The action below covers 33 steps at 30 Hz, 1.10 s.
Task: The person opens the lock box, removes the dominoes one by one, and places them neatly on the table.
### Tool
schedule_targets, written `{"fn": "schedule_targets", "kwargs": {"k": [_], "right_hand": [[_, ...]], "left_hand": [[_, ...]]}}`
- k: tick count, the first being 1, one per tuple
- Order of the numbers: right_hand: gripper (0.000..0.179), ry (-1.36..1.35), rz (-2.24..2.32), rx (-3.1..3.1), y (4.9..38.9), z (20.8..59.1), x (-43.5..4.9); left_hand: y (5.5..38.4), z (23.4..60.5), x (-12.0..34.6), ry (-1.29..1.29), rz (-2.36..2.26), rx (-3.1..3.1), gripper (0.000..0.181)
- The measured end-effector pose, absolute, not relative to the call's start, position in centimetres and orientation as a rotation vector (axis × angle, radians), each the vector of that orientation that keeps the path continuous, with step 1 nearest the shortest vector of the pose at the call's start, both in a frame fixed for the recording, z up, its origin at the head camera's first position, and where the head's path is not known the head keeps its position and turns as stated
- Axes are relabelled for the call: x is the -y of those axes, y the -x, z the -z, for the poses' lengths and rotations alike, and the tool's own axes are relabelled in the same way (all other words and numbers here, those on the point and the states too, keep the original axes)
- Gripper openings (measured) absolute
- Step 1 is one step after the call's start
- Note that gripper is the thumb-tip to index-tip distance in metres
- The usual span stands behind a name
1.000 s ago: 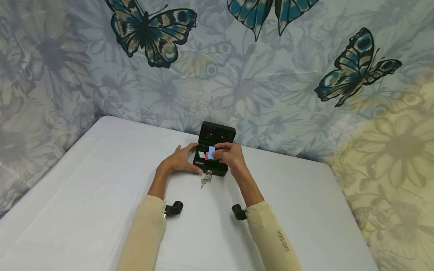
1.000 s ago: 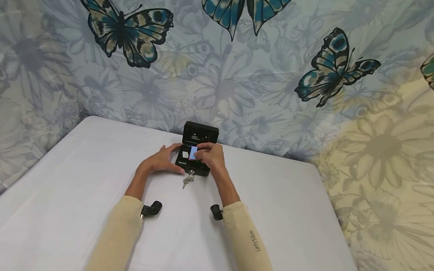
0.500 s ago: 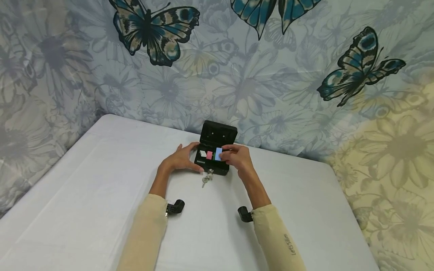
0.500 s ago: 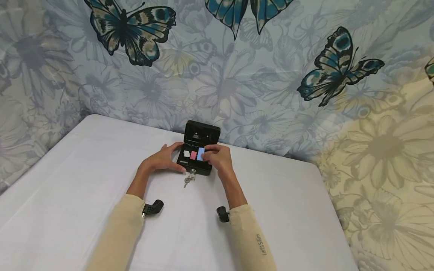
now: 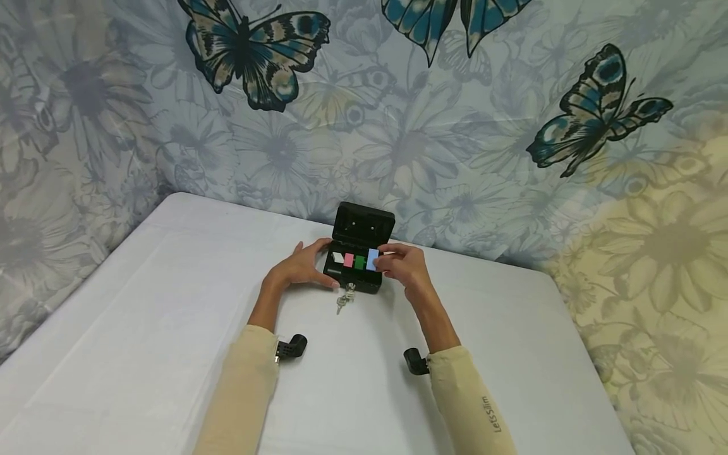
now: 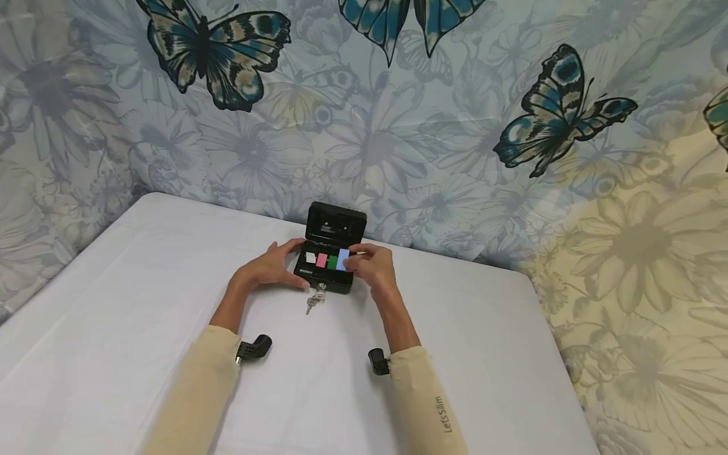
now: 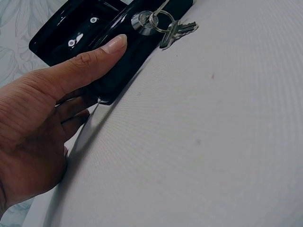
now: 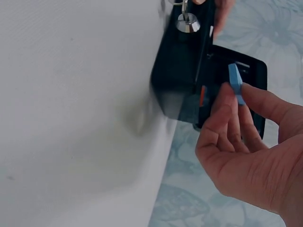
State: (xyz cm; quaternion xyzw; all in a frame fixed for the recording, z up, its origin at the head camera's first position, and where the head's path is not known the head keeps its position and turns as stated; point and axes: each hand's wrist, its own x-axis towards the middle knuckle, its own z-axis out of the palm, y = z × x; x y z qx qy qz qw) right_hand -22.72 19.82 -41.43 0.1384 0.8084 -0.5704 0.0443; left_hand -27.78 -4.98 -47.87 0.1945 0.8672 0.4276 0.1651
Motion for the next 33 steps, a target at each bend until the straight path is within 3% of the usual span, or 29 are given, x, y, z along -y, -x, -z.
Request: {"fn": "schedule_targets", "kwargs": {"k": [33], "right_hand": [[0.038, -0.489, 1.779, -2.464, 22.3, 40.7, -23.2]], "left_hand": [[28.1, 48.0, 5.0, -0.596, -1.197, -2.482, 0.116]]}}
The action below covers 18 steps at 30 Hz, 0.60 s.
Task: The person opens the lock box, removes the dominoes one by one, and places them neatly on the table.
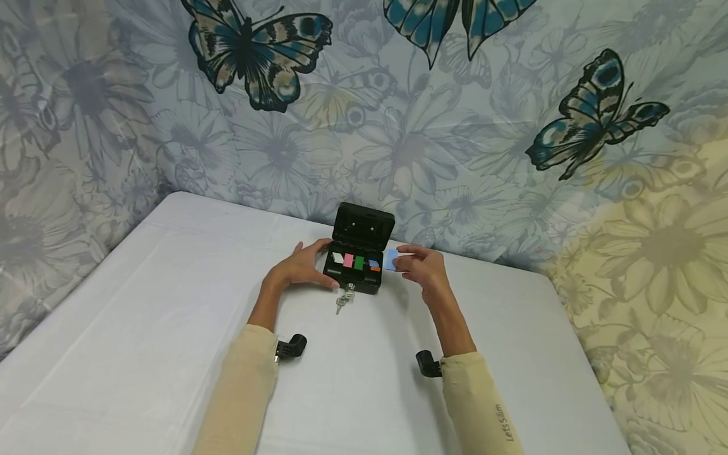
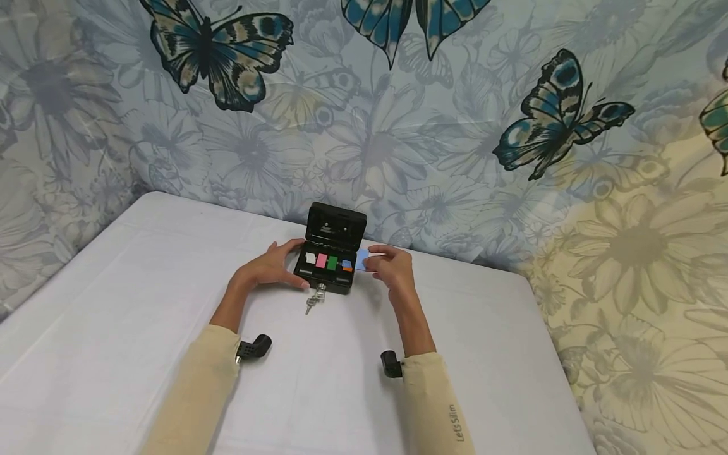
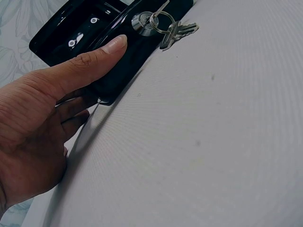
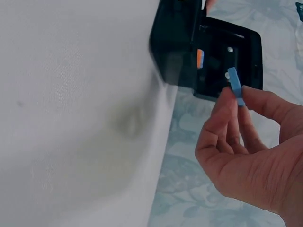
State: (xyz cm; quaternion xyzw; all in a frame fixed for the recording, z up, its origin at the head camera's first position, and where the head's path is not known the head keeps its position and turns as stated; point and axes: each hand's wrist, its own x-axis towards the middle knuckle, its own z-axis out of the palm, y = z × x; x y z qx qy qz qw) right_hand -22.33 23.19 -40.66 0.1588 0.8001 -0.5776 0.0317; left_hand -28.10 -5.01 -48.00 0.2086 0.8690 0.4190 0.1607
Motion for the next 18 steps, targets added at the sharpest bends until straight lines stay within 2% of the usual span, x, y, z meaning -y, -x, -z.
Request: {"fn": "schedule_targets", "kwargs": {"k": [18], "right_hand": [[0.04, -0.584, 1.696, -2.481, 21.6, 41.0, -25.8]], "left_hand": [[28.2, 48.1, 5.1, -0.6, -1.204, -2.483, 0.115]]}}
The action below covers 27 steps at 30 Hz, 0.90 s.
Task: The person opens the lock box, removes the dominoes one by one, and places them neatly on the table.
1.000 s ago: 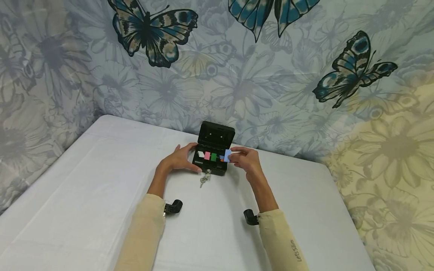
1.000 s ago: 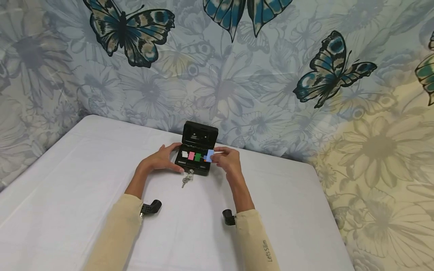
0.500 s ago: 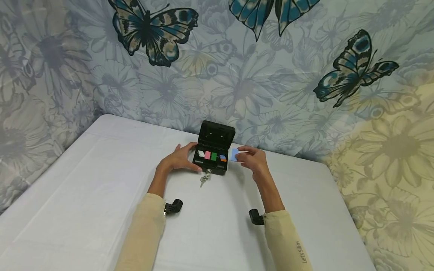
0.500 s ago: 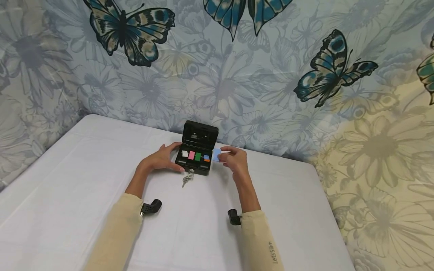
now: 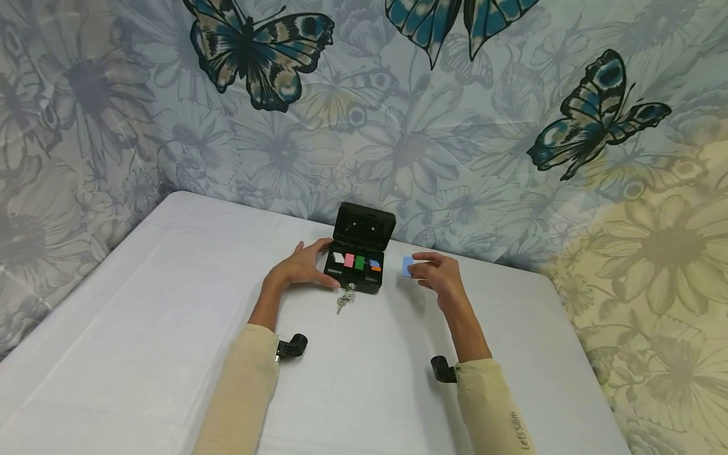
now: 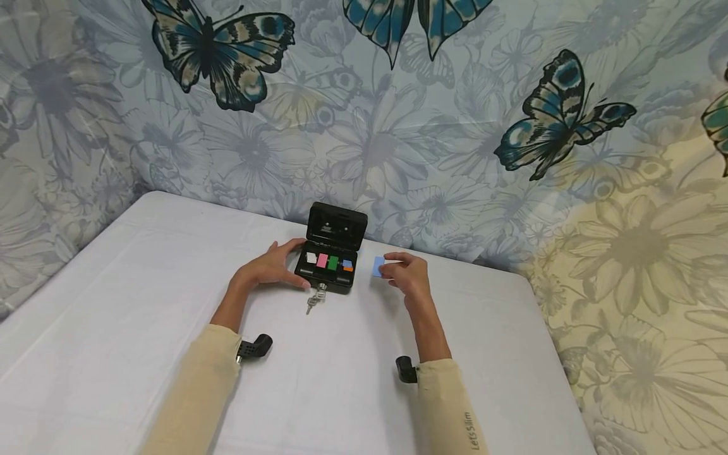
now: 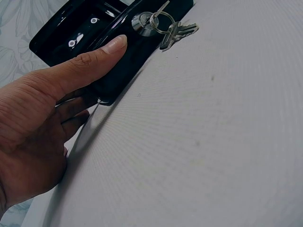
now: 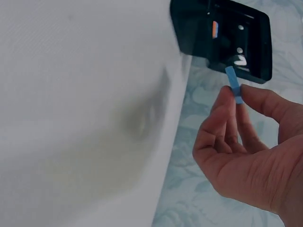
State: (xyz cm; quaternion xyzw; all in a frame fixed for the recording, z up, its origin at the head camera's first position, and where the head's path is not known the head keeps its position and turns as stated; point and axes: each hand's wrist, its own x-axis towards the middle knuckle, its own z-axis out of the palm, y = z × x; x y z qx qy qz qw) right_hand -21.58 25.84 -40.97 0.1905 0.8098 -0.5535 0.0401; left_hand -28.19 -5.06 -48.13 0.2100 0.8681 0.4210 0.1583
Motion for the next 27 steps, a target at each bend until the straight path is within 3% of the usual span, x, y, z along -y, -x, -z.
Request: {"fn": "schedule_targets", "kwargs": {"k": [27], "right_hand": [[0.04, -0.54, 1.449, -2.525, 21.1, 43.6, -29.1]], "left_hand": [[28.2, 48.2, 5.1, -0.6, -1.225, -2.474, 0.115]]}}
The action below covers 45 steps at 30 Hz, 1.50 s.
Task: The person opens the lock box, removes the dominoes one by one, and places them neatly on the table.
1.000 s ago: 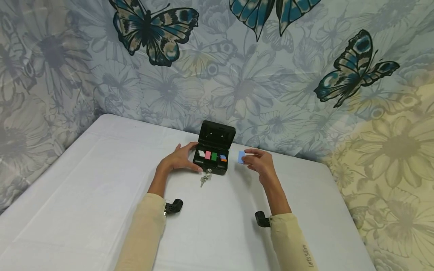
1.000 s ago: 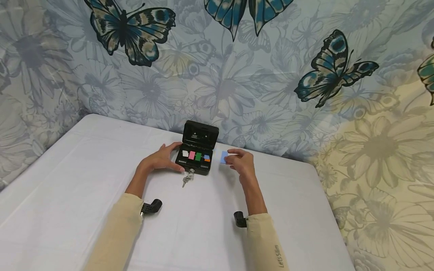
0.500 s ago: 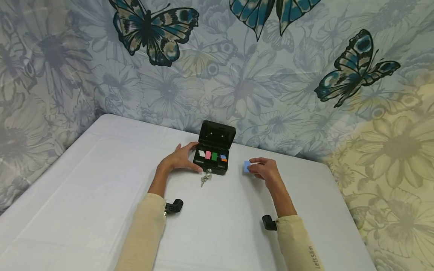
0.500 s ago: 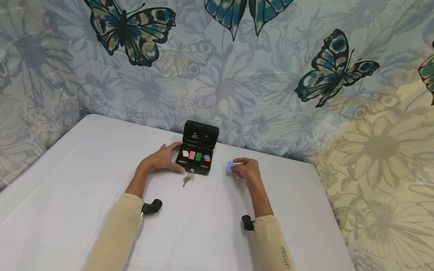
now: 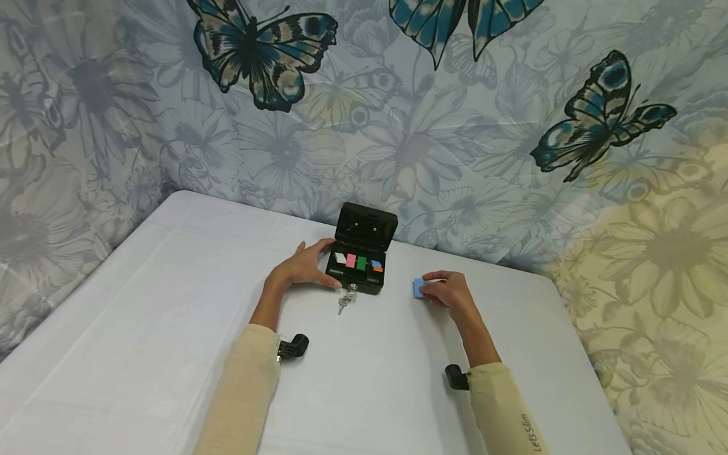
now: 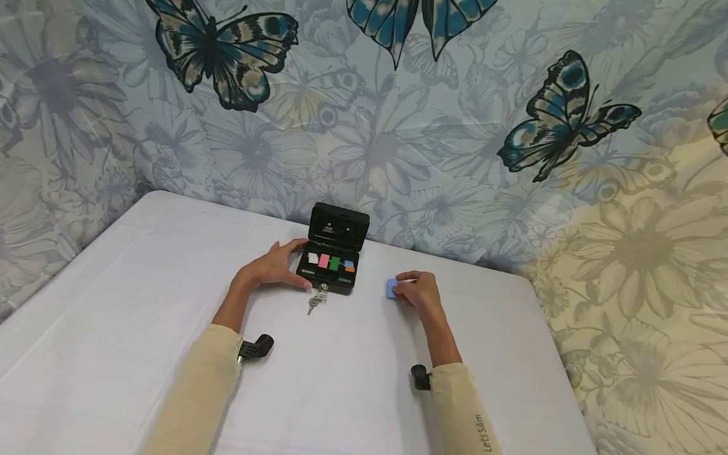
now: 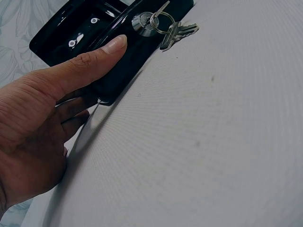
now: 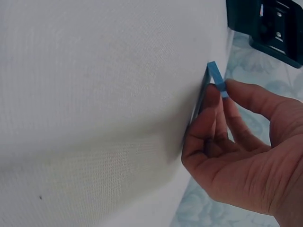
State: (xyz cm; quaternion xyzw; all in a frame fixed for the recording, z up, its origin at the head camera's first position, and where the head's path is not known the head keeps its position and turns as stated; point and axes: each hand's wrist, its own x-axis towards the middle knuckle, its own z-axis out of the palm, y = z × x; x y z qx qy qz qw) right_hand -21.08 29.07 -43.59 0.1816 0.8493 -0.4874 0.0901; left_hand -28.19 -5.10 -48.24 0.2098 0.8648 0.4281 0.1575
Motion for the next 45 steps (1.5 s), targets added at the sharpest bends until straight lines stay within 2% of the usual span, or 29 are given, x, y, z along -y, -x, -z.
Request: {"fn": "schedule_targets", "kwargs": {"k": [31, 45], "right_hand": [[0.035, -0.572, 1.379, -2.634, 20.1, 43.9, -29.3], [0.035, -0.552, 1.394, -2.645, 20.4, 42.4, -28.6]], "left_hand": [[28.2, 48.2, 5.0, -0.632, -1.218, -2.464, 0.115], [28.2, 48.2, 5.3, -0.618, -1.223, -2.474, 0.115]]}}
